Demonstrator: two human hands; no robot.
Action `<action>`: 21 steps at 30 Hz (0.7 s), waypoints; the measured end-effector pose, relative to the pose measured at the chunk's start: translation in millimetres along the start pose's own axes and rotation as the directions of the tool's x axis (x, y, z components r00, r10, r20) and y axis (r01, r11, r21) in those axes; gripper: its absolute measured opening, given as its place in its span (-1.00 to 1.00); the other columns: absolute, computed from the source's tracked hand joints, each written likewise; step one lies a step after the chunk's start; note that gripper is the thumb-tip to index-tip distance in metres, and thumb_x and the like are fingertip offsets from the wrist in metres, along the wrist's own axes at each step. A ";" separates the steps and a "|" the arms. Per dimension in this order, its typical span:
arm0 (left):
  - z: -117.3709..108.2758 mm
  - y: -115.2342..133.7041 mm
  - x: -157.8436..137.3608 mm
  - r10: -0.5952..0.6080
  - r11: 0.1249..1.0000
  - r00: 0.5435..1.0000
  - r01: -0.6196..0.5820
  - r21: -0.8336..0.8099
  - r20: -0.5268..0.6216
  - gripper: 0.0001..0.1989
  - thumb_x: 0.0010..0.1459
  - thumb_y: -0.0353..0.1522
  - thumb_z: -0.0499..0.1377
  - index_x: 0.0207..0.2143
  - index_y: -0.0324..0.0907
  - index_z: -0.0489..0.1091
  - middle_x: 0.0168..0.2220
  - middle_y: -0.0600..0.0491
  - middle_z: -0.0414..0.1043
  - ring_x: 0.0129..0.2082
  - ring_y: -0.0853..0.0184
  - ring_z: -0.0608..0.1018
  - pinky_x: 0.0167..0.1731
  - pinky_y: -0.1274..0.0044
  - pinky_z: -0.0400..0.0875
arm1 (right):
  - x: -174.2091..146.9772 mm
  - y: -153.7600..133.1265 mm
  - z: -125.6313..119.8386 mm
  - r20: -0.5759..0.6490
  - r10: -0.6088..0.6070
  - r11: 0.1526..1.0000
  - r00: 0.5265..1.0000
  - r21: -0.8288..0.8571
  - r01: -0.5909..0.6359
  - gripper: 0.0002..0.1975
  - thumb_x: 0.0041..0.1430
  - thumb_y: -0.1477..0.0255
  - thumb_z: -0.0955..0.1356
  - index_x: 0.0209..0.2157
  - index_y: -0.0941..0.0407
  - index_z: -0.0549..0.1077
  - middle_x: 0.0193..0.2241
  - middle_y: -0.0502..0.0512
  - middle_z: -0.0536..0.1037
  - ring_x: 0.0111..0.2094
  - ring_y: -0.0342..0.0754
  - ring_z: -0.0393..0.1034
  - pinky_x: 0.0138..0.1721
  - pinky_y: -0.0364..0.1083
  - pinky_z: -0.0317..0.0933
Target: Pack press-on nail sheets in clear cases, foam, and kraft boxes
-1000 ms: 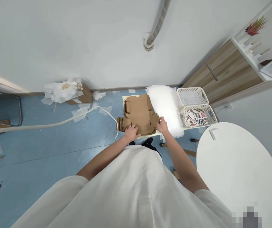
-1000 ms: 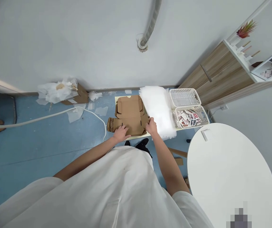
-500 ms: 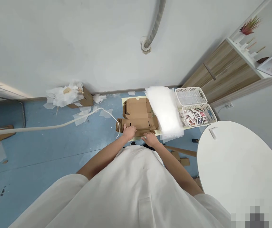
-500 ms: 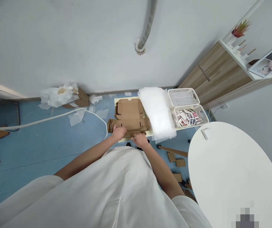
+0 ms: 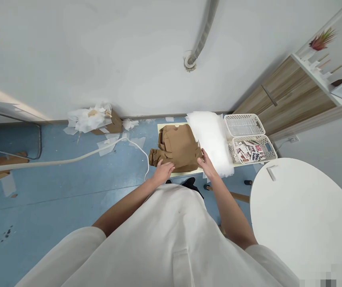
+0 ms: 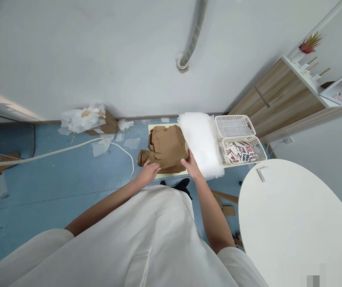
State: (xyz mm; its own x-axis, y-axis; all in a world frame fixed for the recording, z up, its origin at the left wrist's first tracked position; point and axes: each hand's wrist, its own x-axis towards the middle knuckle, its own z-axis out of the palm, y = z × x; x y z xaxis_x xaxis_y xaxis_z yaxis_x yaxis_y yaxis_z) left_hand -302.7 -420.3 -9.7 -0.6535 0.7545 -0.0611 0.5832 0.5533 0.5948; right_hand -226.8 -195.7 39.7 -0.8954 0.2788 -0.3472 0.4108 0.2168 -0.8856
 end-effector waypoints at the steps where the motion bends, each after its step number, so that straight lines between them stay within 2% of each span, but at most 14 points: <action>1: 4.9 3.8 -0.8 0.021 1.000 0.999 -0.021 -0.006 0.032 -0.70 0.26 -0.33 -0.16 -0.21 -0.14 0.35 -0.18 0.05 0.47 -0.15 0.34 0.48 0.14 0.24 -0.03 | -0.3 -6.2 -4.3 -0.024 0.037 0.999 0.999 -0.032 -0.038 -0.15 0.07 0.03 0.24 0.27 0.07 -0.20 0.19 0.22 0.16 0.09 0.06 0.23 -0.07 0.01 0.27; 4: 15.8 13.8 -1.6 0.091 0.995 0.988 -0.086 -0.049 0.124 -0.70 0.26 -0.33 -0.15 -0.21 -0.13 0.36 -0.16 0.06 0.47 -0.14 0.36 0.48 0.13 0.27 0.02 | -0.5 -16.2 -11.9 -0.120 0.159 0.946 0.980 -0.266 -0.186 -0.33 0.11 0.12 0.23 0.21 0.08 0.03 0.03 0.21 0.37 -0.07 0.06 0.35 -0.16 0.00 0.27; 7: 17.1 20.1 -2.2 0.133 0.988 0.977 -0.117 -0.102 0.168 -0.70 0.25 -0.30 -0.12 -0.22 -0.12 0.39 -0.11 0.05 0.46 -0.05 0.33 0.44 0.12 0.27 0.04 | -2.3 -16.6 -13.8 -0.224 0.229 0.759 0.947 -0.568 -0.317 -0.55 0.15 0.26 0.20 0.07 0.07 0.24 -0.17 0.19 0.49 -0.19 0.08 0.39 -0.23 -0.01 0.23; 9: 12.3 21.4 -2.4 0.103 0.990 0.987 -0.090 -0.108 0.122 -0.71 0.22 -0.23 -0.06 -0.19 -0.10 0.40 -0.05 0.03 0.43 0.00 0.28 0.40 0.13 0.25 0.03 | -5.6 -14.3 -13.5 -0.263 0.252 0.626 0.931 -0.689 -0.364 -0.63 0.16 0.33 0.17 0.01 0.08 0.28 -0.24 0.23 0.50 -0.23 0.11 0.39 -0.29 -0.01 0.20; 11: 4.6 20.0 -1.8 0.008 0.996 1.000 -0.008 -0.085 0.001 -0.66 0.15 -0.14 0.02 -0.13 -0.12 0.38 0.01 -0.02 0.36 0.05 0.22 0.36 0.14 0.26 0.04 | -10.3 -10.7 -13.3 -0.279 0.266 0.546 0.923 -0.745 -0.383 -0.66 0.18 0.37 0.14 -0.02 0.10 0.29 -0.27 0.26 0.50 -0.26 0.13 0.40 -0.32 -0.02 0.17; 13: -3.5 16.0 -0.1 -0.138 0.990 0.980 0.131 -0.061 -0.140 -0.56 0.12 -0.11 0.05 -0.03 -0.14 0.31 0.08 -0.07 0.27 0.10 0.18 0.31 0.11 0.32 0.12 | -15.5 -6.0 -13.8 -0.279 0.274 0.518 0.920 -0.764 -0.386 -0.65 0.20 0.40 0.11 -0.01 0.11 0.27 -0.27 0.26 0.50 -0.27 0.12 0.40 -0.33 -0.03 0.16; 14: -6.9 13.4 0.9 -0.221 0.975 0.960 0.215 -0.051 -0.171 -0.50 0.11 -0.11 0.06 0.04 -0.17 0.24 0.10 -0.11 0.23 0.11 0.15 0.29 0.07 0.33 0.18 | -18.1 -3.2 -14.5 -0.278 0.274 0.515 0.921 -0.766 -0.384 -0.64 0.21 0.40 0.10 0.01 0.11 0.25 -0.27 0.26 0.50 -0.26 0.12 0.40 -0.32 -0.04 0.16; 17: -11.9 5.7 4.4 -0.421 0.906 0.904 0.422 -0.002 -0.072 -0.29 0.04 -0.09 0.10 0.17 -0.25 0.04 0.07 -0.21 0.25 0.04 0.05 0.36 -0.08 0.33 0.31 | -25.0 5.3 -18.4 -0.281 0.262 0.521 0.923 -0.764 -0.380 -0.58 0.24 0.40 0.08 0.12 0.11 0.14 -0.24 0.27 0.50 -0.24 0.11 0.40 -0.28 -0.04 0.15; 21: -7.1 3.8 11.8 -0.524 0.851 0.840 0.523 0.050 0.139 -0.34 0.06 -0.11 0.08 0.14 -0.27 0.08 -0.12 -0.17 0.43 -0.09 0.06 0.47 -0.20 0.37 0.35 | -34.0 14.7 -28.0 -0.282 0.230 0.582 0.931 -0.727 -0.364 -0.51 0.25 0.38 0.07 0.21 0.12 0.02 -0.24 0.25 0.52 -0.25 0.09 0.41 -0.26 -0.05 0.16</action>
State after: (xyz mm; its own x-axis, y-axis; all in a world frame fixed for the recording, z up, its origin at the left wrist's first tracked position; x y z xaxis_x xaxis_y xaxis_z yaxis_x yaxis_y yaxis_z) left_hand -311.6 -411.8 -2.4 -0.7879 0.3930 -0.4741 0.1790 0.8828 0.4343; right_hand -185.5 -175.7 47.2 -0.6912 0.5734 -0.4399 0.6897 0.7051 -0.1647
